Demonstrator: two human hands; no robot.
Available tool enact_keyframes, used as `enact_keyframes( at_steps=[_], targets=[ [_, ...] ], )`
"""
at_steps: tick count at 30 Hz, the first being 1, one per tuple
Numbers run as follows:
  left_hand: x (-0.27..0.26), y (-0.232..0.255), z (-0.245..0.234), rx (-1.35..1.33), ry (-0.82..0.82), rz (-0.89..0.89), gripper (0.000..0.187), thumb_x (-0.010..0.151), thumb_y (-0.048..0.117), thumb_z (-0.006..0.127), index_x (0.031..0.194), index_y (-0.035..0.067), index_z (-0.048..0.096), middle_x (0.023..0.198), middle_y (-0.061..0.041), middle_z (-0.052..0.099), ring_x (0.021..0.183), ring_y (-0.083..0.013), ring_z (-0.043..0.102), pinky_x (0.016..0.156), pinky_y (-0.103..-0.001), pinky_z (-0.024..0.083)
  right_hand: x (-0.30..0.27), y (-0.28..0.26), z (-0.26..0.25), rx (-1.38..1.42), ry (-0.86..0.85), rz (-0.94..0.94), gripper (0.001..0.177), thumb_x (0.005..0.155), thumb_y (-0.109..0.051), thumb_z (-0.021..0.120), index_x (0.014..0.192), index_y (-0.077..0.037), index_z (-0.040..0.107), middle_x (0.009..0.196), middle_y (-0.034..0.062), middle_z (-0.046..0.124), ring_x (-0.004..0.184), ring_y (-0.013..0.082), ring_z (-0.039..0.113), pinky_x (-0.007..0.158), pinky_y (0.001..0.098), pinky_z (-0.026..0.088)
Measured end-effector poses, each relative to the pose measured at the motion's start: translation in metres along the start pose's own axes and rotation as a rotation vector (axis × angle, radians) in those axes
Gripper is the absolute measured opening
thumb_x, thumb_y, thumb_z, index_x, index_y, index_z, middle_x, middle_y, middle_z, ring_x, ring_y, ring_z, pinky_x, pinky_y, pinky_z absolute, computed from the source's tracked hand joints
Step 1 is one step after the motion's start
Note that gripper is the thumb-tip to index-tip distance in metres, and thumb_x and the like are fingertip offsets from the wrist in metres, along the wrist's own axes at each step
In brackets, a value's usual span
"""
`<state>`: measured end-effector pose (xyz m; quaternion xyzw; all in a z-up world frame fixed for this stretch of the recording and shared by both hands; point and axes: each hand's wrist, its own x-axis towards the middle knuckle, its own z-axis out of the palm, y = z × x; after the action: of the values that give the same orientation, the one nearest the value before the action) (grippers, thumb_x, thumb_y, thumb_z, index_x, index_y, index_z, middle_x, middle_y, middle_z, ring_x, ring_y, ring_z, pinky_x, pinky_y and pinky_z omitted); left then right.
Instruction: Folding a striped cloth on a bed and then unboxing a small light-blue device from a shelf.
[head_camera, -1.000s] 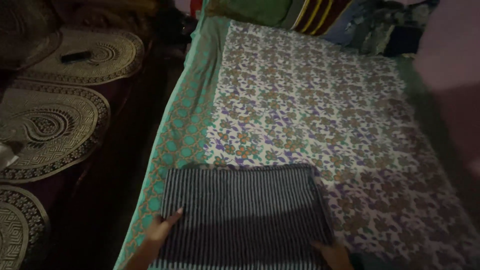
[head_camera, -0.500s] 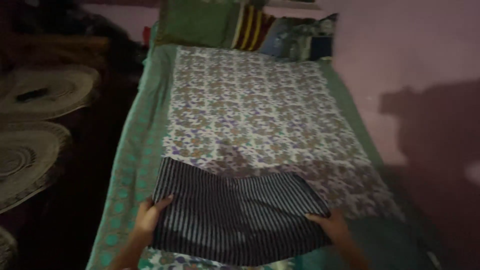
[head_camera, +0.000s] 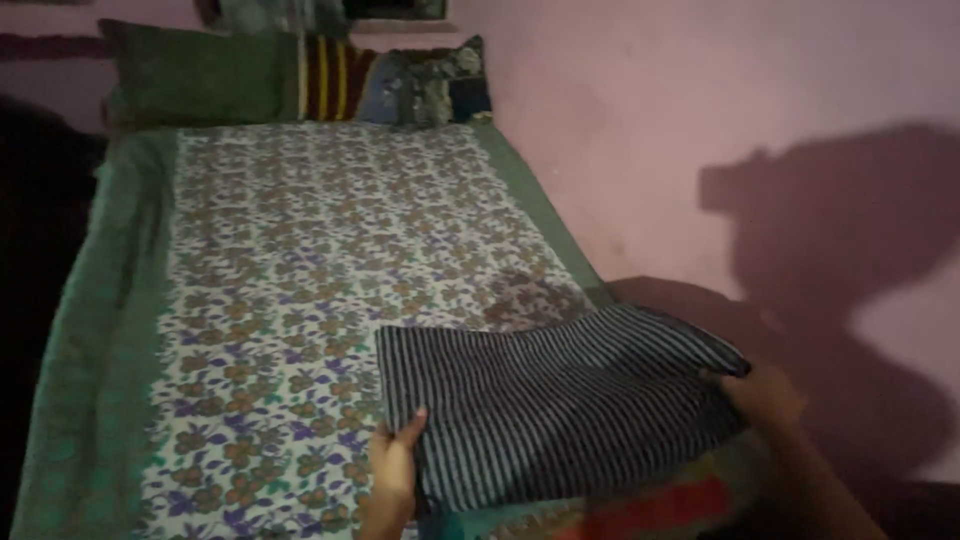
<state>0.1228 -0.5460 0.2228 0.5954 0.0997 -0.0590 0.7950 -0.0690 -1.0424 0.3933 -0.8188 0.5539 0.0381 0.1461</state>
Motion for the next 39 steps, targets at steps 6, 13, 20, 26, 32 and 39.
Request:
enact_keyframes(
  at_steps=[6, 13, 20, 26, 32, 39],
  targets=[
    [-0.025, -0.028, 0.025, 1.01, -0.21, -0.656, 0.112, 0.081, 0.036, 0.091, 0.159, 0.01, 0.016, 0.163, -0.024, 0.017, 0.143, -0.0423, 0.04, 0.111, -0.049, 0.049, -0.017, 0.073, 0.059, -0.255, -0.073, 0.022, 0.106, 0.083, -0.072, 0.072, 0.158, -0.012, 0.029, 0.162, 0.0254, 0.022, 0.146, 0.0472, 0.026, 0.111, 0.0726, 0.022],
    [-0.017, -0.095, 0.012, 1.1, -0.276, -0.123, 0.105, 0.073, 0.034, 0.085, 0.157, 0.012, 0.026, 0.16, -0.027, 0.026, 0.14, -0.0449, 0.043, 0.11, -0.048, 0.046, -0.048, 0.095, 0.183, 0.231, -0.184, 0.129, 0.11, 0.076, -0.052, 0.082, 0.161, -0.004, 0.033, 0.162, 0.0215, 0.042, 0.143, 0.0394, 0.052, 0.118, 0.052, 0.046],
    [0.002, -0.147, 0.005, 0.907, -0.199, -0.583, 0.118, 0.075, 0.043, 0.088, 0.158, 0.0, 0.016, 0.159, -0.026, 0.034, 0.142, -0.0403, 0.048, 0.112, -0.047, 0.05, -0.063, 0.109, 0.277, 1.295, -0.647, 0.618, 0.11, 0.085, -0.051, 0.071, 0.163, -0.01, 0.005, 0.169, 0.0173, 0.024, 0.153, 0.0409, 0.033, 0.124, 0.0548, 0.032],
    [0.026, -0.214, -0.001, 0.72, -0.363, -0.597, 0.13, 0.071, 0.051, 0.087, 0.16, 0.001, 0.006, 0.164, -0.018, 0.033, 0.146, -0.0324, 0.046, 0.118, -0.044, 0.044, -0.077, 0.074, 0.273, 1.141, -0.623, 0.774, 0.109, 0.085, -0.063, 0.065, 0.166, -0.011, 0.015, 0.172, 0.0128, 0.026, 0.154, 0.0391, 0.034, 0.124, 0.0546, 0.031],
    [0.011, -0.212, -0.002, 0.638, -0.325, -0.412, 0.128, 0.065, 0.046, 0.092, 0.157, -0.001, 0.017, 0.16, -0.017, 0.036, 0.145, -0.0324, 0.043, 0.116, -0.044, 0.04, -0.068, 0.075, 0.284, 1.32, -0.535, 0.773, 0.112, 0.086, -0.055, 0.071, 0.166, -0.011, 0.006, 0.172, 0.0137, 0.02, 0.156, 0.0391, 0.027, 0.124, 0.0558, 0.03],
    [-0.02, -0.21, -0.014, 0.493, -0.322, -0.213, 0.107, 0.067, 0.062, 0.082, 0.149, 0.001, 0.047, 0.147, -0.02, 0.061, 0.136, -0.034, 0.06, 0.111, -0.045, 0.047, -0.053, 0.079, 0.3, 1.18, -0.445, 0.862, 0.116, 0.082, -0.048, 0.081, 0.167, -0.011, 0.01, 0.173, 0.0096, 0.019, 0.158, 0.0341, 0.024, 0.126, 0.0535, 0.028]
  ],
)
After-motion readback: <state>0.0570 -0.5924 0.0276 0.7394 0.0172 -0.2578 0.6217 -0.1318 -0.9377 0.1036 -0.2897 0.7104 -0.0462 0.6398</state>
